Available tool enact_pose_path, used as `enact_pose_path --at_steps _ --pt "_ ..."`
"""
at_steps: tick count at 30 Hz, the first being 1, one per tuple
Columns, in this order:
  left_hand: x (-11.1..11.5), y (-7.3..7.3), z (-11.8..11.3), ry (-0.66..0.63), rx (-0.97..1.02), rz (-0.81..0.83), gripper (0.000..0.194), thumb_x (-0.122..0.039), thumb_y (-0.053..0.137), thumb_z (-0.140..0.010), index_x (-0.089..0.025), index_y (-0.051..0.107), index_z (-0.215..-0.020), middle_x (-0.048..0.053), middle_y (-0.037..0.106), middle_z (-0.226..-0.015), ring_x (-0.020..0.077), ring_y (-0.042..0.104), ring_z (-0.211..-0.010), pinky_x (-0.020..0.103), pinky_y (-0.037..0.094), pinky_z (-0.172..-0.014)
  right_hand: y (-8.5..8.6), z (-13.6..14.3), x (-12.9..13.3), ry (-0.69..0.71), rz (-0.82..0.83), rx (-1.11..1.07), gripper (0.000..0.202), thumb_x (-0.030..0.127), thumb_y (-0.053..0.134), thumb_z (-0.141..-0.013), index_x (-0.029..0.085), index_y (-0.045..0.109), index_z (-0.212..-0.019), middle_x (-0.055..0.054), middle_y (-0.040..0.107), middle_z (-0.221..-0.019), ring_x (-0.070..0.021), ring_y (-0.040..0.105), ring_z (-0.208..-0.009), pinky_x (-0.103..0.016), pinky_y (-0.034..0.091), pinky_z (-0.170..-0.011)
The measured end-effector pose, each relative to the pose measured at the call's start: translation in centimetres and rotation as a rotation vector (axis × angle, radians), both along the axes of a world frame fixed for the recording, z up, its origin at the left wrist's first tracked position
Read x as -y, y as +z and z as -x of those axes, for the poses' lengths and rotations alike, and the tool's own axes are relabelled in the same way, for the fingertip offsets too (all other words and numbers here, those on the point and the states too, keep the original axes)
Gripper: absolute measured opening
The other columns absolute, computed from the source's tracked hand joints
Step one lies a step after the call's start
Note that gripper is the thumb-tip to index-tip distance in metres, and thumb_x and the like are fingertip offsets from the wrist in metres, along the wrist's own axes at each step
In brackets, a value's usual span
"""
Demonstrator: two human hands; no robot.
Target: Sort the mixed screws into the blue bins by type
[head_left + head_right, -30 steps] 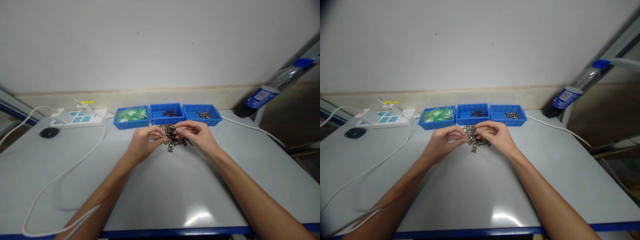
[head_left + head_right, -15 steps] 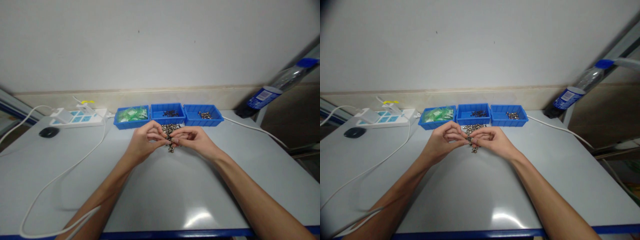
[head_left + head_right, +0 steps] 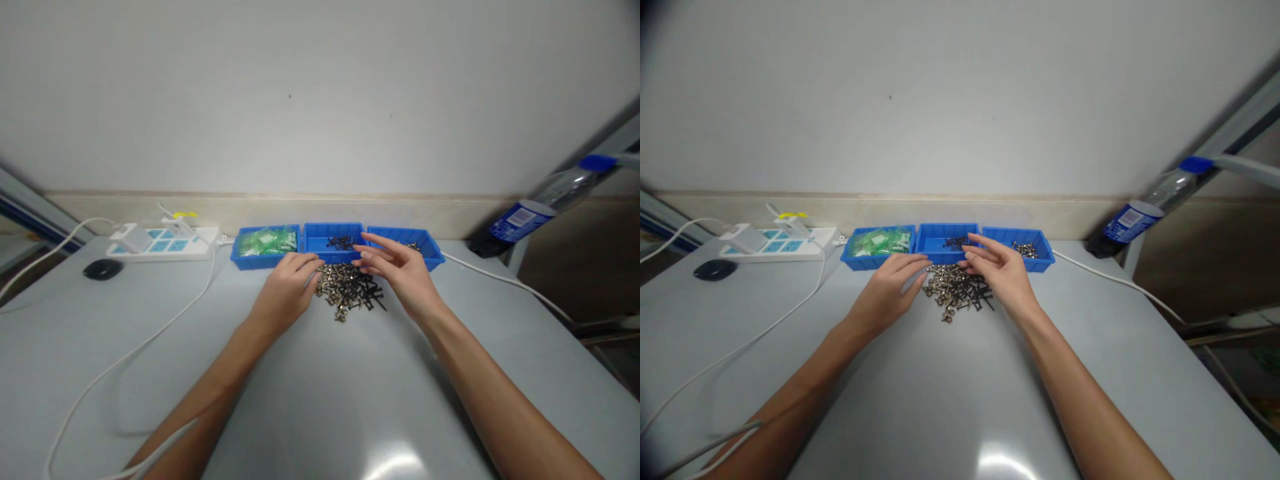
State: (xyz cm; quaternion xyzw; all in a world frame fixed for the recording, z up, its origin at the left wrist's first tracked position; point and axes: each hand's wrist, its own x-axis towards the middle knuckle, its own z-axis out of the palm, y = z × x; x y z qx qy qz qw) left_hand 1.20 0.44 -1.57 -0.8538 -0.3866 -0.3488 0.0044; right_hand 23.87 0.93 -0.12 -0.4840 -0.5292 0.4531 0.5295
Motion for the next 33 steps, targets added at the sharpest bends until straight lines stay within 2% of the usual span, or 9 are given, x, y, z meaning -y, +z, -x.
enact_pose_path --at_steps 4,7,11,14,20,23,25,29,33 --pt "0.1 -0.6 -1.0 -0.019 -0.117 0.029 0.023 -0.014 0.054 -0.096 -0.012 0.068 -0.114 0.011 0.071 -0.114 0.0254 0.062 -0.104 0.045 0.056 -0.096 0.2 -2.0 0.0 -0.283 -0.086 0.655 0.03 0.029 0.066 -0.083 0.017 0.076 -0.108 -0.012 0.078 -0.101 -0.026 0.075 -0.073 -0.046 0.058 -0.08" --pt "0.2 -1.0 -1.7 -0.008 -0.186 0.036 0.026 -0.009 0.052 -0.095 -0.012 0.068 -0.115 0.011 0.071 -0.116 0.0254 0.061 -0.105 0.044 0.056 -0.095 -0.3 -3.4 0.1 -0.227 -0.137 0.898 0.028 0.025 0.063 -0.085 0.015 0.078 -0.106 -0.011 0.079 -0.094 -0.0266 0.074 -0.077 -0.044 0.056 -0.083" --pt "0.0 -0.8 -2.1 0.057 -0.227 -0.037 0.036 -0.002 0.051 -0.091 -0.011 0.066 -0.123 0.013 0.067 -0.125 0.0278 0.058 -0.111 0.046 0.055 -0.096 -0.4 -4.3 -0.2 -0.153 -0.177 0.911 0.028 0.025 0.062 -0.086 0.015 0.078 -0.107 -0.01 0.079 -0.089 -0.0248 0.074 -0.075 -0.038 0.055 -0.079" --pt "-0.4 -0.4 -2.5 0.125 -0.258 -0.103 0.045 -0.004 0.051 -0.091 -0.009 0.058 -0.135 0.017 0.059 -0.139 0.033 0.052 -0.122 0.051 0.051 -0.099 0.5 -3.7 -0.3 -0.144 -0.172 0.924 0.029 0.025 0.063 -0.085 0.016 0.078 -0.108 -0.008 0.079 -0.081 -0.0241 0.073 -0.071 -0.036 0.054 -0.076" --pt "-0.9 -0.5 -3.0 0.158 -0.297 -0.07 0.038 -0.01 0.049 -0.095 -0.007 0.061 -0.131 0.018 0.065 -0.131 0.0337 0.054 -0.122 0.051 0.052 -0.097 2.3 -1.8 0.8 -0.065 -0.189 0.924 0.017 0.022 0.06 -0.085 0.019 0.077 -0.084 -0.004 0.077 -0.08 -0.0199 0.071 -0.071 -0.03 0.049 -0.07" --pt "-0.9 -0.6 -2.8 0.151 -0.291 -0.054 0.037 -0.014 0.05 -0.096 -0.007 0.061 -0.131 0.016 0.065 -0.132 0.0331 0.055 -0.121 0.05 0.052 -0.098 1.8 -2.3 1.5 0.022 -0.084 1.027 0.014 0.022 0.061 -0.083 0.02 0.074 -0.08 -0.005 0.077 -0.08 -0.0211 0.07 -0.072 -0.03 0.048 -0.067" --pt "-0.8 -0.6 -2.6 0.146 -0.288 -0.044 0.039 -0.015 0.05 -0.097 -0.007 0.059 -0.133 0.016 0.064 -0.134 0.0333 0.054 -0.122 0.05 0.052 -0.1 1.2 -3.1 1.7 0.06 -0.009 1.068 0.015 0.021 0.063 -0.079 0.02 0.074 -0.089 -0.006 0.077 -0.084 -0.0214 0.07 -0.072 -0.03 0.048 -0.067" --pt "-0.3 -0.7 -2.4 0.135 -0.262 -0.048 0.04 -0.012 0.05 -0.095 -0.009 0.059 -0.134 0.018 0.057 -0.143 0.0353 0.047 -0.131 0.054 0.051 -0.101 0.0 -4.6 1.6 0.171 0.064 1.02 0.033 0.016 0.067 -0.072 0.019 0.072 -0.104 -0.006 0.076 -0.095 -0.0199 0.069 -0.075 -0.028 0.05 -0.067" --pt "0.1 -0.8 -2.2 -0.035 -0.211 -0.019 0.032 -0.008 0.05 -0.094 -0.012 0.064 -0.123 0.016 0.063 -0.132 0.0298 0.052 -0.122 0.052 0.052 -0.099 -1.2 -4.8 1.2 0.215 0.063 0.887 0.03 0.013 0.066 -0.07 0.018 0.073 -0.099 -0.004 0.074 -0.086 -0.0178 0.068 -0.072 -0.026 0.051 -0.065"
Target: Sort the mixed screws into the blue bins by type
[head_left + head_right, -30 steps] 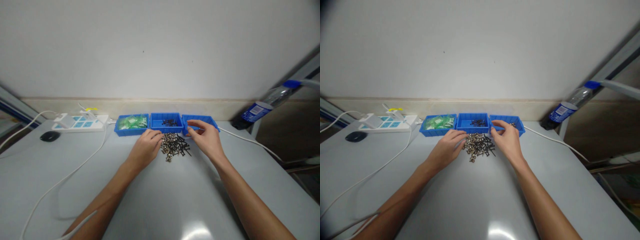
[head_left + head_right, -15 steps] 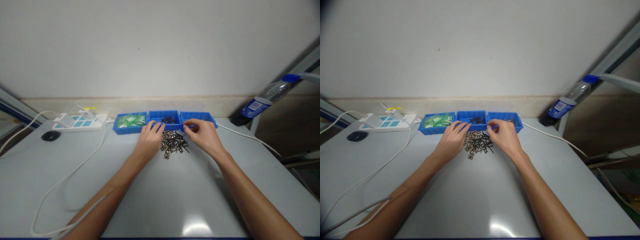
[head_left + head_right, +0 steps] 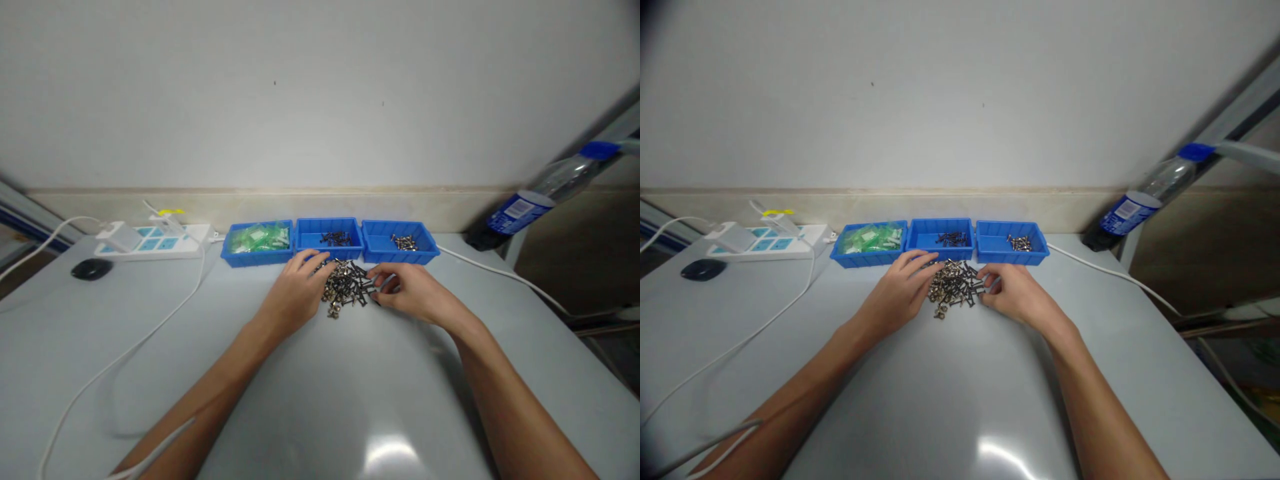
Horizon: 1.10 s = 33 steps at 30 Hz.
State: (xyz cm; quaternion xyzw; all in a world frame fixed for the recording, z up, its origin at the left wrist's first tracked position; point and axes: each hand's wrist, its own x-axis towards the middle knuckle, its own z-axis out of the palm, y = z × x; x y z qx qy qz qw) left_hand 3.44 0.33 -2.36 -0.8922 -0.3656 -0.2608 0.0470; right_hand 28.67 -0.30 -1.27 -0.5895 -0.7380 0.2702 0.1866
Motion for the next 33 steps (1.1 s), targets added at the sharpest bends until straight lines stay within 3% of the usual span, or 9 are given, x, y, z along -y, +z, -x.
enact_pose_path --at_steps 4,7,13,17,23,28,33 --pt "0.5 -0.1 0.2 -0.137 0.064 0.139 0.018 -0.015 0.052 -0.096 -0.013 0.068 -0.104 0.012 0.07 -0.105 0.0243 0.06 -0.1 0.043 0.055 -0.091 -0.9 0.5 -0.3 -0.001 -0.033 -0.112 0.024 0.011 0.063 -0.071 0.017 0.074 -0.091 -0.003 0.074 -0.078 -0.0158 0.067 -0.066 -0.024 0.051 -0.063" --pt "0.8 0.0 0.5 -0.189 0.056 0.264 0.014 -0.017 0.055 -0.093 -0.015 0.068 -0.099 0.009 0.068 -0.095 0.0223 0.061 -0.093 0.038 0.054 -0.085 -0.7 0.8 -0.2 -0.015 -0.051 -0.145 0.024 0.01 0.062 -0.07 0.017 0.074 -0.09 -0.004 0.074 -0.078 -0.0163 0.068 -0.064 -0.025 0.052 -0.061" --pt "0.4 0.1 1.5 -0.183 0.065 0.321 0.015 -0.012 0.056 -0.09 -0.016 0.067 -0.098 0.009 0.068 -0.098 0.0215 0.061 -0.094 0.035 0.053 -0.084 0.5 0.9 0.4 -0.039 -0.118 -0.18 0.02 0.012 0.065 -0.07 0.017 0.073 -0.087 -0.003 0.073 -0.075 -0.0151 0.065 -0.059 -0.025 0.051 -0.056" --pt "0.2 0.3 1.9 -0.202 0.06 0.354 0.017 -0.011 0.057 -0.089 -0.017 0.067 -0.101 0.008 0.068 -0.098 0.0216 0.062 -0.095 0.035 0.052 -0.085 0.5 1.9 0.9 0.078 -0.117 -0.28 0.014 0.016 0.064 -0.076 0.017 0.071 -0.089 -0.001 0.068 -0.07 -0.0137 0.061 -0.059 -0.024 0.049 -0.056" --pt "0.3 0.5 2.2 -0.205 0.035 0.383 0.016 -0.011 0.059 -0.087 -0.018 0.066 -0.1 0.007 0.068 -0.101 0.0223 0.061 -0.099 0.036 0.05 -0.087 0.3 4.1 2.0 0.237 -0.186 -0.239 0.02 0.007 0.062 -0.074 0.019 0.07 -0.089 0.001 0.068 -0.076 -0.0116 0.059 -0.062 -0.023 0.046 -0.06" --pt "0.0 0.8 2.9 -0.121 -0.008 0.335 0.02 -0.009 0.06 -0.083 -0.018 0.065 -0.1 0.008 0.066 -0.1 0.0235 0.059 -0.097 0.037 0.05 -0.086 0.2 4.7 2.2 0.221 -0.254 -0.254 0.018 0.01 0.061 -0.079 0.019 0.07 -0.091 0.0 0.068 -0.079 -0.0119 0.059 -0.063 -0.024 0.047 -0.061" --pt "-0.3 0.6 3.3 -0.108 -0.045 0.315 0.012 -0.01 0.058 -0.086 -0.017 0.065 -0.091 0.007 0.064 -0.092 0.0215 0.06 -0.09 0.033 0.05 -0.079 -0.1 4.5 2.0 0.173 -0.27 -0.28 0.018 0.014 0.061 -0.081 0.019 0.071 -0.095 -0.001 0.07 -0.081 -0.0118 0.06 -0.062 -0.025 0.048 -0.059"
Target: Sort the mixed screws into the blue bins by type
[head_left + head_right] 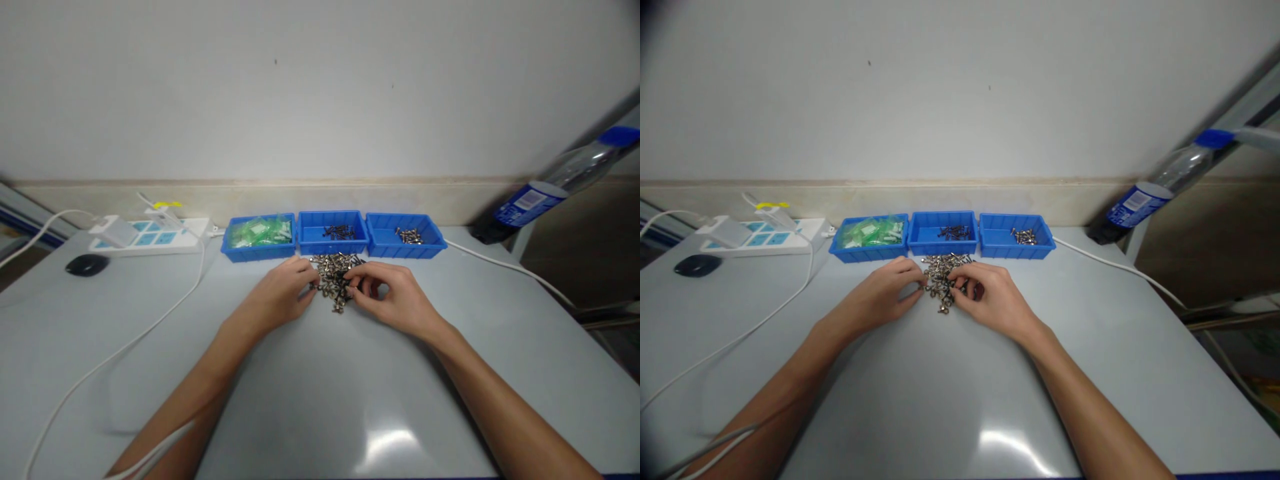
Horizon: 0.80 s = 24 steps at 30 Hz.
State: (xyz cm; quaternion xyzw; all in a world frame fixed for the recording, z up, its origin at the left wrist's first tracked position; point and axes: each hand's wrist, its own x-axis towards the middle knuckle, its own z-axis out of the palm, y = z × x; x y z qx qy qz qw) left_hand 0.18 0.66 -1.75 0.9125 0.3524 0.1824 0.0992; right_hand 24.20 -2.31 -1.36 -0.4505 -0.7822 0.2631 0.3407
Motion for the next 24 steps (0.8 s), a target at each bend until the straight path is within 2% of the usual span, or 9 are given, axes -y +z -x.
enact_pose_path --at_steps 4,8,10,13,17,24 --pt "0.0 -0.3 -0.3 -0.019 0.02 -0.003 0.012 -0.008 0.055 -0.086 -0.017 0.063 -0.084 0.006 0.064 -0.086 0.0185 0.061 -0.081 0.029 0.05 -0.073 -0.3 0.0 -0.1 0.005 0.012 -0.015 0.021 0.017 0.062 -0.082 0.019 0.071 -0.101 -0.003 0.072 -0.085 -0.0121 0.061 -0.063 -0.025 0.05 -0.06" --pt "0.2 -0.1 -0.4 0.024 0.038 -0.012 0.014 -0.004 0.055 -0.08 -0.016 0.062 -0.078 0.003 0.064 -0.076 0.0163 0.06 -0.071 0.027 0.048 -0.067 -0.4 0.1 -0.1 -0.016 0.025 -0.019 0.021 0.018 0.063 -0.082 0.018 0.073 -0.1 -0.004 0.073 -0.085 -0.0123 0.061 -0.062 -0.025 0.051 -0.06" --pt "0.3 0.2 -0.4 0.036 0.102 -0.006 0.015 -0.003 0.057 -0.077 -0.016 0.063 -0.078 0.001 0.064 -0.074 0.015 0.06 -0.069 0.026 0.048 -0.066 -0.6 0.1 -0.1 -0.03 0.026 -0.043 0.02 0.018 0.064 -0.082 0.018 0.073 -0.1 -0.004 0.073 -0.085 -0.0122 0.062 -0.061 -0.026 0.051 -0.06" --pt "0.5 0.8 -0.6 0.049 0.298 0.036 0.014 -0.004 0.061 -0.078 -0.017 0.065 -0.084 0.0 0.066 -0.078 0.0125 0.062 -0.069 0.024 0.052 -0.068 -0.7 0.2 -0.1 -0.039 0.057 -0.113 0.021 0.019 0.066 -0.083 0.017 0.074 -0.102 -0.004 0.072 -0.083 -0.0121 0.061 -0.061 -0.026 0.052 -0.061" --pt "0.8 1.3 -1.0 0.038 0.528 0.202 0.017 -0.014 0.069 -0.082 -0.017 0.061 -0.096 0.003 0.069 -0.092 0.0126 0.07 -0.074 0.024 0.059 -0.071 -0.7 0.5 -0.2 0.021 0.197 -0.293 0.027 0.027 0.071 -0.083 0.017 0.074 -0.107 -0.004 0.074 -0.081 -0.0141 0.065 -0.066 -0.028 0.055 -0.065" --pt "1.1 0.8 -1.3 0.043 0.659 0.396 0.023 -0.022 0.073 -0.084 -0.019 0.053 -0.096 0.004 0.069 -0.093 0.0169 0.074 -0.08 0.029 0.062 -0.074 -0.1 0.8 0.0 0.083 0.476 -0.524 0.028 0.038 0.082 -0.075 0.019 0.079 -0.094 -0.006 0.079 -0.079 -0.0201 0.075 -0.073 -0.032 0.061 -0.071"
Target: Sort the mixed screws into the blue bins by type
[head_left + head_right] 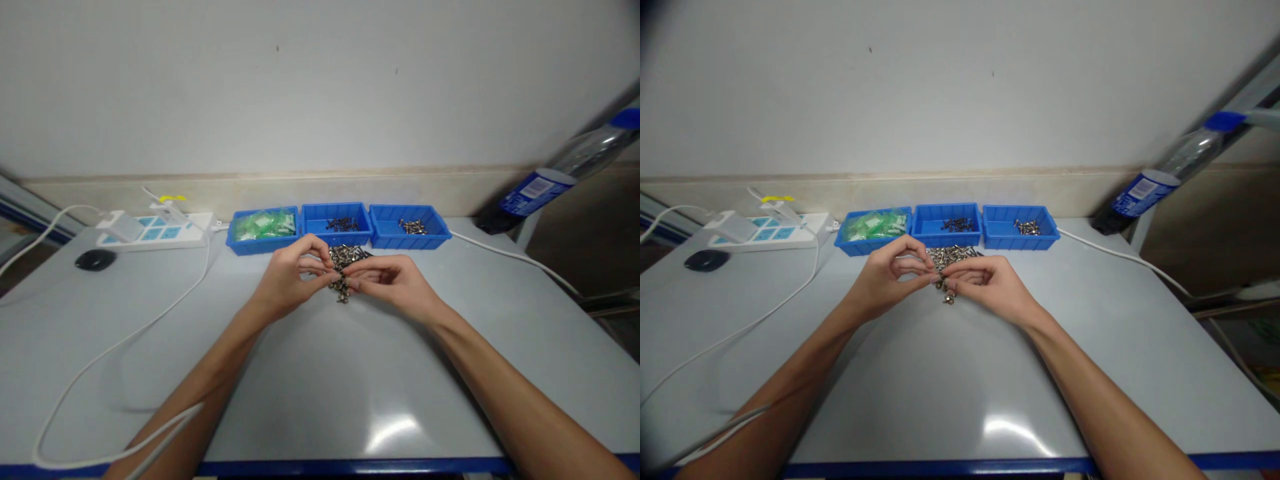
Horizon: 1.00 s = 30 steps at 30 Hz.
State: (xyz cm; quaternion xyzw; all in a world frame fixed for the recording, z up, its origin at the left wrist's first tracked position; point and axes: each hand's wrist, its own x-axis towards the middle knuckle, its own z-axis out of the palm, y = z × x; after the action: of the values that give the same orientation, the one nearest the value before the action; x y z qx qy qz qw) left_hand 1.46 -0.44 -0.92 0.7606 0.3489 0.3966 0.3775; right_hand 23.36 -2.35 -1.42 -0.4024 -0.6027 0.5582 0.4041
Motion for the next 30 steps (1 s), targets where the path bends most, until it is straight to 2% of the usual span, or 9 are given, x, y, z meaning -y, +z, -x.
enact_pose_path --at_steps 4,7,9,11,13,15,21,25,30 --pt "0.3 0.2 -0.4 -0.025 0.025 0.035 0.021 -0.022 0.071 -0.086 -0.019 0.052 -0.096 0.003 0.069 -0.091 0.0168 0.075 -0.081 0.027 0.062 -0.073 -0.1 0.2 0.1 0.0 0.09 -0.097 0.026 0.036 0.085 -0.071 0.019 0.079 -0.091 -0.006 0.079 -0.076 -0.0202 0.076 -0.072 -0.033 0.063 -0.073" --pt "0.1 0.4 -0.1 0.009 -0.081 -0.106 0.015 -0.021 0.07 -0.087 -0.017 0.059 -0.097 0.004 0.071 -0.091 0.0163 0.073 -0.082 0.028 0.061 -0.076 -0.3 0.2 -0.1 -0.068 0.076 -0.107 0.024 0.034 0.085 -0.072 0.019 0.079 -0.091 -0.006 0.079 -0.078 -0.021 0.077 -0.074 -0.035 0.063 -0.077" --pt "-0.4 0.1 0.4 0.038 -0.247 -0.271 0.012 -0.018 0.068 -0.088 -0.017 0.066 -0.1 0.006 0.073 -0.098 0.0188 0.072 -0.091 0.034 0.06 -0.086 -0.5 0.0 -0.5 -0.216 -0.005 -0.104 0.024 0.033 0.082 -0.075 0.019 0.079 -0.094 -0.008 0.08 -0.088 -0.0224 0.077 -0.082 -0.039 0.063 -0.083" --pt "-1.0 -0.7 1.1 0.024 -0.409 -0.398 0.018 -0.013 0.066 -0.088 -0.017 0.07 -0.105 0.009 0.075 -0.109 0.0228 0.07 -0.104 0.04 0.056 -0.096 -0.6 -0.4 -0.9 -0.428 -0.12 -0.101 0.029 0.033 0.078 -0.079 0.02 0.077 -0.105 -0.01 0.079 -0.104 -0.0242 0.076 -0.093 -0.043 0.06 -0.092" --pt "-1.5 -1.5 1.6 0.0 -0.519 -0.426 0.021 -0.01 0.065 -0.087 -0.018 0.072 -0.105 0.009 0.076 -0.109 0.0232 0.07 -0.103 0.04 0.056 -0.095 -0.6 -0.9 -1.3 -0.604 -0.201 -0.095 0.036 0.032 0.075 -0.081 0.021 0.073 -0.115 -0.011 0.074 -0.12 -0.026 0.073 -0.105 -0.046 0.058 -0.098" --pt "-1.8 -2.2 1.9 0.005 -0.557 -0.42 0.022 -0.009 0.063 -0.087 -0.018 0.073 -0.105 0.009 0.076 -0.108 0.0225 0.071 -0.101 0.039 0.056 -0.093 -0.6 -1.3 -1.7 -0.693 -0.219 -0.099 0.042 0.03 0.075 -0.08 0.021 0.07 -0.12 -0.011 0.07 -0.129 -0.0277 0.071 -0.111 -0.047 0.058 -0.098" --pt "-1.8 -2.1 1.6 0.042 -0.571 -0.412 0.014 -0.007 0.064 -0.084 -0.017 0.072 -0.088 0.006 0.075 -0.088 0.0202 0.071 -0.084 0.031 0.055 -0.079 -0.6 -1.7 -1.9 -0.677 -0.208 -0.104 0.039 0.029 0.077 -0.075 0.025 0.071 -0.114 -0.009 0.072 -0.123 -0.0262 0.074 -0.096 -0.046 0.062 -0.086" --pt "-1.6 -1.8 1.5 0.068 -0.535 -0.445 0.016 -0.003 0.063 -0.078 -0.016 0.071 -0.083 0.004 0.072 -0.077 0.017 0.067 -0.071 0.026 0.052 -0.069 -0.7 -1.6 -1.8 -0.658 -0.218 -0.114 0.033 0.028 0.078 -0.074 0.025 0.073 -0.107 -0.008 0.074 -0.116 -0.0232 0.075 -0.085 -0.042 0.063 -0.076" --pt "-1.3 -1.2 1.1 0.148 -0.364 -0.456 0.021 -0.004 0.063 -0.079 -0.015 0.074 -0.092 0.004 0.076 -0.085 0.0141 0.067 -0.069 0.026 0.055 -0.072 -0.8 -1.5 -1.8 -0.634 -0.211 -0.103 0.025 0.029 0.077 -0.075 0.024 0.075 -0.099 -0.006 0.076 -0.106 -0.0207 0.074 -0.079 -0.038 0.062 -0.071"
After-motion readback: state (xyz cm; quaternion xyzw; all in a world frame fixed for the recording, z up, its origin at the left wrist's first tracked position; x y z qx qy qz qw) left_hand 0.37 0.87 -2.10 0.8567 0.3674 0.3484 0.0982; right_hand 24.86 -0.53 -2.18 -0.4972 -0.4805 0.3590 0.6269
